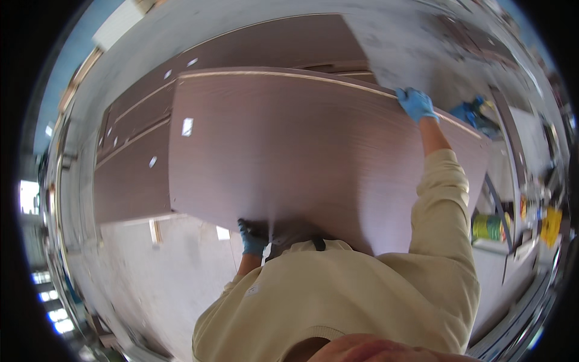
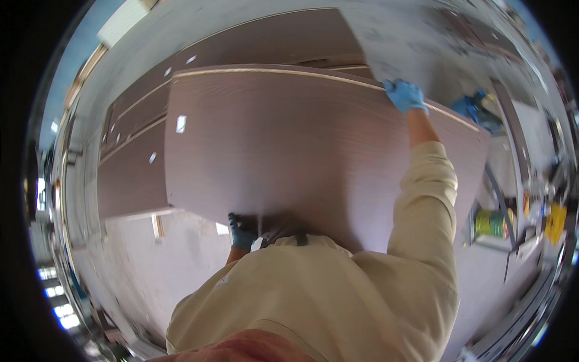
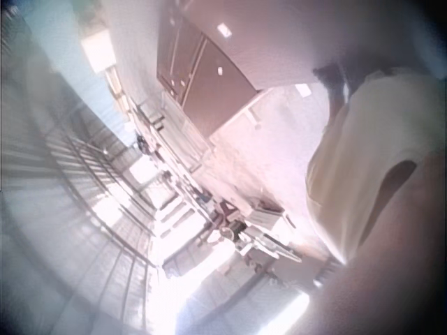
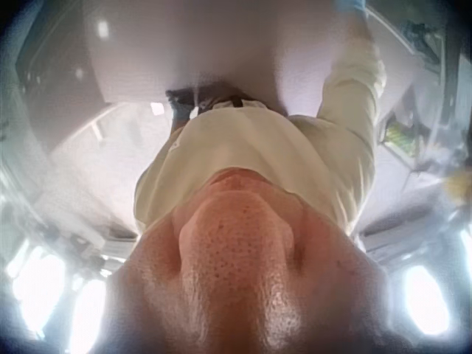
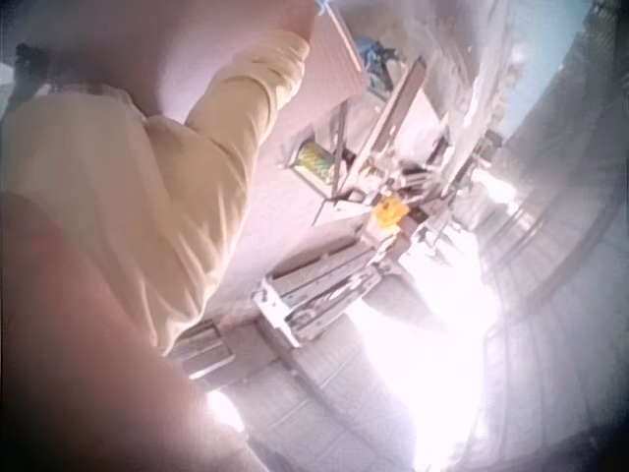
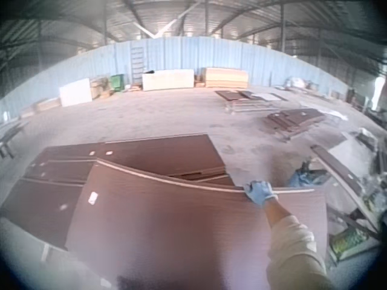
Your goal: The person wipes a large brown wood panel with a cloth, flips it, and wipes the other side. They then stack the panel with others and repeat the wiping process on another panel.
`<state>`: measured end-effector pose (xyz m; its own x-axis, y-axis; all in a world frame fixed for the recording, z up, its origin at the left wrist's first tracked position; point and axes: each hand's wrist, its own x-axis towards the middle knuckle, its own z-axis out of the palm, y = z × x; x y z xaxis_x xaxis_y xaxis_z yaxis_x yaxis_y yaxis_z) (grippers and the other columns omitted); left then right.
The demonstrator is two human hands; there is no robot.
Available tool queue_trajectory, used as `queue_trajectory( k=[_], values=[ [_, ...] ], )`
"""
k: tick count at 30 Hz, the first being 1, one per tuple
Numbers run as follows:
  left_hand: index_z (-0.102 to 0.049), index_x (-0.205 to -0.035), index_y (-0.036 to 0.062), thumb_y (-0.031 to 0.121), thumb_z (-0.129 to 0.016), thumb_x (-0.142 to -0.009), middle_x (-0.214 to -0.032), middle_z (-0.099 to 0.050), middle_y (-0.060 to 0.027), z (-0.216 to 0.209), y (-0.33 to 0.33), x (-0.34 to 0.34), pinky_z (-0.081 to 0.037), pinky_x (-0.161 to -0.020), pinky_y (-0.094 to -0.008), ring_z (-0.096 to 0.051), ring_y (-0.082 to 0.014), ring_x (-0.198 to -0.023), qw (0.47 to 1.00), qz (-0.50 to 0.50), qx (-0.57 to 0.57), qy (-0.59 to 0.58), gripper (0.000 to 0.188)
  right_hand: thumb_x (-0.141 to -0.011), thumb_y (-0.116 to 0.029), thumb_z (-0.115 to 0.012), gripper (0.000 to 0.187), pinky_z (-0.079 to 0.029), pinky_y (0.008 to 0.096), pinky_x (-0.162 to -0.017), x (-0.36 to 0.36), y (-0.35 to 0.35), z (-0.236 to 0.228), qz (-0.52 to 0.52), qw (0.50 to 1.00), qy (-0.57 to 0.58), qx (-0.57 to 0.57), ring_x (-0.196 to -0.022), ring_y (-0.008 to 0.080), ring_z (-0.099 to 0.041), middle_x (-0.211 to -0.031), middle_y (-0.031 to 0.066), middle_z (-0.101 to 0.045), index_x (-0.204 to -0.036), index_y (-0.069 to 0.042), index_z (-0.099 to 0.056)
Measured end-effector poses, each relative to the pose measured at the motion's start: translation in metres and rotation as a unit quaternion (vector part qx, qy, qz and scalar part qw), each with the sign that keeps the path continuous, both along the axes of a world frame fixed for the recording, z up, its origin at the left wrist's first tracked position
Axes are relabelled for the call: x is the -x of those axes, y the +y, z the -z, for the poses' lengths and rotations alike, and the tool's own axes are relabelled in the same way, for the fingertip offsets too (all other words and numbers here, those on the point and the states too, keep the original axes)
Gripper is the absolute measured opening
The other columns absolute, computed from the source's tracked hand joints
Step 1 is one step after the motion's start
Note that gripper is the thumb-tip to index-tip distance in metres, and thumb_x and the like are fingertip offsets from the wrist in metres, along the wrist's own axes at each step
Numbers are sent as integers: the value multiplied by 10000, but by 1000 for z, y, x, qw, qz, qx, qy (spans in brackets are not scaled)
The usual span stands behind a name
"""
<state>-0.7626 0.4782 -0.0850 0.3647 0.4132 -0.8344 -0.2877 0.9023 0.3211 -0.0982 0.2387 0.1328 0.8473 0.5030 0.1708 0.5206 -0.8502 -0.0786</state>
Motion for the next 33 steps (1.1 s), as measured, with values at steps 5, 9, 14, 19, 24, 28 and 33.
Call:
queue_trajectory(
  k=[5, 9, 14, 19, 24, 28, 33],
  values=[
    [-385, -1620, 164, 985, -477, -754, -1675, -362, -87, 13, -39, -30, -258, -1259, -582, -335, -383, -1506, 998, 35, 45, 14, 1197, -1013, -580, -504, 580, -547, 529, -864, -7, -83, -37, -12, 998, -40, -53, -934, 446, -704, -939, 238, -745, -928, -57, -739],
    [-384, -1621, 165, 985, -472, -756, -1677, -360, -87, 24, -127, -89, -257, -1258, -584, -333, -383, -1508, 997, 34, 63, 28, 1194, -1006, -608, -532, 615, -552, 519, -822, -48, -192, -63, 29, 991, -40, -121, -886, 438, -707, -880, 233, -739, -872, -53, -762],
    [-382, -1622, 167, 984, -467, -759, -1678, -358, -86, 16, -232, -148, -256, -1258, -586, -331, -383, -1509, 995, 16, 65, 77, 1191, -1002, -613, -546, 609, -555, 507, -777, -103, -280, -111, 11, 982, -88, -169, -813, 434, -702, -825, 211, -732, -847, -71, -778],
    [-381, -1622, 169, 983, -461, -761, -1680, -356, -85, 6, -299, -206, -256, -1257, -588, -328, -383, -1511, 993, 32, 72, 85, 1188, -966, -610, -594, 629, -543, 482, -726, -132, -297, -160, -38, 953, -134, -270, -722, 392, -682, -698, 177, -688, -662, -68, -696],
    [-380, -1623, 171, 982, -455, -763, -1681, -354, -85, 7, -324, -273, -255, -1257, -590, -326, -382, -1512, 990, 72, 73, 92, 1184, -949, -584, -633, 590, -536, 462, -695, -137, -264, -192, -110, 948, -86, -285, -678, 392, -665, -662, 159, -672, -659, -75, -701],
    [-379, -1624, 173, 981, -451, -765, -1682, -352, -84, 12, -323, -328, -254, -1256, -591, -324, -382, -1514, 987, 109, 64, 103, 1182, -947, -603, -624, 599, -541, 448, -751, -136, -223, -209, -191, 900, -123, -373, -717, 364, -683, -684, 133, -689, -692, -71, -731],
    [-378, -1625, 174, 981, -445, -768, -1684, -350, -84, 14, -330, -421, -253, -1256, -593, -322, -382, -1515, 983, 137, 53, 108, 1178, -943, -669, -578, 656, -518, 458, -744, -159, -202, -232, -303, 885, -89, -343, -668, 330, -665, -683, 106, -688, -696, -84, -739]
  ],
)
